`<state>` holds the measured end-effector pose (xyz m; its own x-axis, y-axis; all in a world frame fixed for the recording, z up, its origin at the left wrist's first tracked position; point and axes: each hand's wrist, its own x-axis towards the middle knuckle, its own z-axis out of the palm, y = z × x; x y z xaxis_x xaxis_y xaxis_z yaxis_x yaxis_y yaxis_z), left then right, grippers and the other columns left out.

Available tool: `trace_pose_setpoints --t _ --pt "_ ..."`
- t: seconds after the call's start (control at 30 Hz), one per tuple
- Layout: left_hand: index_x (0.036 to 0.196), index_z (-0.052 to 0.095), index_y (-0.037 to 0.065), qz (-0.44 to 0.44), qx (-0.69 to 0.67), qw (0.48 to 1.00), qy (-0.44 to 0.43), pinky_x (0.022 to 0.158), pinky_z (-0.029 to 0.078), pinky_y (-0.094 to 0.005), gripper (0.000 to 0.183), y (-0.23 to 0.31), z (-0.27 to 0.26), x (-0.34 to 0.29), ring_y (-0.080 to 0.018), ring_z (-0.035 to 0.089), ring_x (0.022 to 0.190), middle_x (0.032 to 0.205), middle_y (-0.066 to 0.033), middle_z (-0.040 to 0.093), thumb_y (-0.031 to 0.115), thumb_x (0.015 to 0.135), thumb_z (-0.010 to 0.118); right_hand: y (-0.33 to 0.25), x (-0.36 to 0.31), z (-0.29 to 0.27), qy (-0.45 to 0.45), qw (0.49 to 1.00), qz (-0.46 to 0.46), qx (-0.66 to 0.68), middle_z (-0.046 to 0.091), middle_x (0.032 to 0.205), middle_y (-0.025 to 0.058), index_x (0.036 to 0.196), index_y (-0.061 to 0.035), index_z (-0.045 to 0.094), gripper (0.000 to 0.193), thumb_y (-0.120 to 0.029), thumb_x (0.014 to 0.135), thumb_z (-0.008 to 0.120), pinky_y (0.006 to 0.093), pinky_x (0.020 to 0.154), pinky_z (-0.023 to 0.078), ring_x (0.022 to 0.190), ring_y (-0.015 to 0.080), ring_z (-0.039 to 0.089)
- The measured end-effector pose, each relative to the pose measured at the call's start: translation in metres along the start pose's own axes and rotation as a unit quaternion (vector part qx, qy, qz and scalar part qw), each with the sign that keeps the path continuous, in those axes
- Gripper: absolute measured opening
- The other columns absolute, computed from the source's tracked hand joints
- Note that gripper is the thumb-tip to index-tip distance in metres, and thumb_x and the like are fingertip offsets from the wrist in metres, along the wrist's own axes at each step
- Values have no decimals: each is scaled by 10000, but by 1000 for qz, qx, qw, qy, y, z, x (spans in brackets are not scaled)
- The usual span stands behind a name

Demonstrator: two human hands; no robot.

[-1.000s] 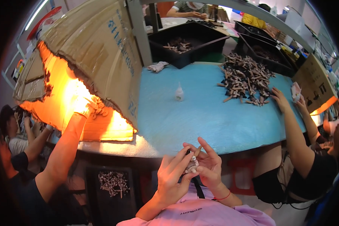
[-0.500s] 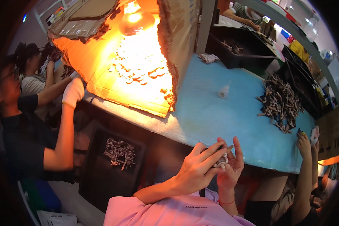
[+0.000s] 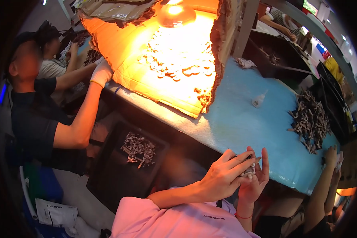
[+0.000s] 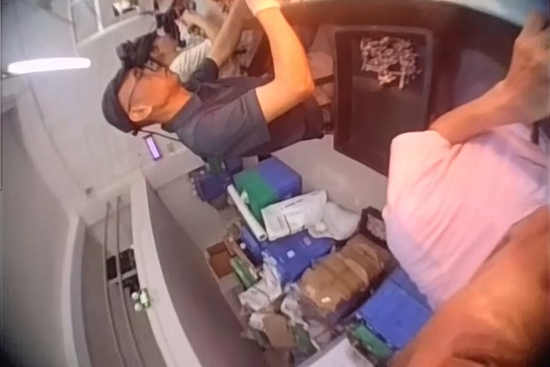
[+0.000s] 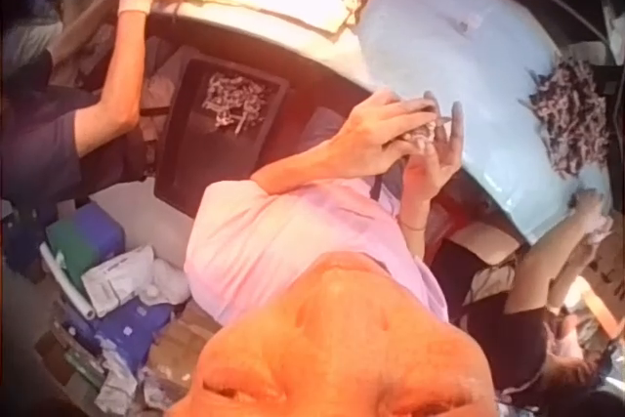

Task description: The person assembles robot figurines by gluing plastic components together with adhesive from a bottle, using a precision applicator.

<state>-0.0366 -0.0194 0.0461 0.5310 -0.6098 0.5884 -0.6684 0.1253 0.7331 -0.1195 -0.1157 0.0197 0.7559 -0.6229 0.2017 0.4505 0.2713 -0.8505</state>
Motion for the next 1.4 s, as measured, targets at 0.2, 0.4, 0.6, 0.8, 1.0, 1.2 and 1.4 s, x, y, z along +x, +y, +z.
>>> trace_pose_setpoints --t 0.2,0.4,0.6,0.8,1.0,1.2,1.4 --pt "1081 573 -4 3 -9 1000 8 613 453 -301 498 0 0 -3 -237 473 717 1129 -128 560 79 614 721 2 -2 -1 -9 1000 -5 2 429 1215 335 1343 50 231 735 -110 725 593 400 963 384 1173 335 441" --pt "1073 575 -7 -7 3 1000 -6 625 459 -308 484 4 -2 -4 -246 486 732 1128 -134 561 97 623 719 -1 -6 0 2 1000 7 -2 424 1219 338 1345 53 225 730 -78 711 561 400 971 372 1179 333 433" --pt "1062 579 -17 0 5 1000 -23 635 465 -325 490 2 -4 -2 -266 506 742 1112 -152 572 48 595 710 0 -6 -3 2 1000 1 -3 406 1242 330 1353 48 213 727 -47 712 542 395 973 362 1194 328 417" --pt "1048 572 -25 -1 26 998 -62 653 462 -328 496 5 -8 3 -268 493 745 1128 -144 560 68 583 717 -7 -2 1 -55 995 28 74 363 1294 303 1361 27 215 704 37 736 540 377 934 407 1176 302 435" --pt "1059 570 -22 6 23 997 -70 650 453 -323 480 7 -7 2 -269 487 752 1155 -150 548 90 614 713 -8 -3 -5 -78 993 12 83 346 1310 295 1366 16 211 710 54 736 537 380 926 417 1168 293 444" --pt "1077 570 -20 -10 8 997 -71 654 458 -316 502 7 -6 1 -267 494 744 1148 -154 554 120 617 714 -12 -4 -3 -73 994 21 82 350 1313 281 1362 18 221 710 49 739 560 375 929 415 1168 285 445" --pt "1144 538 -33 -196 -313 928 -49 623 476 -266 450 1 -10 -7 -162 513 758 1134 -158 560 211 786 656 -12 -4 -4 -66 997 -27 -22 387 1294 261 1358 23 212 743 -51 757 643 380 940 407 1165 284 450"
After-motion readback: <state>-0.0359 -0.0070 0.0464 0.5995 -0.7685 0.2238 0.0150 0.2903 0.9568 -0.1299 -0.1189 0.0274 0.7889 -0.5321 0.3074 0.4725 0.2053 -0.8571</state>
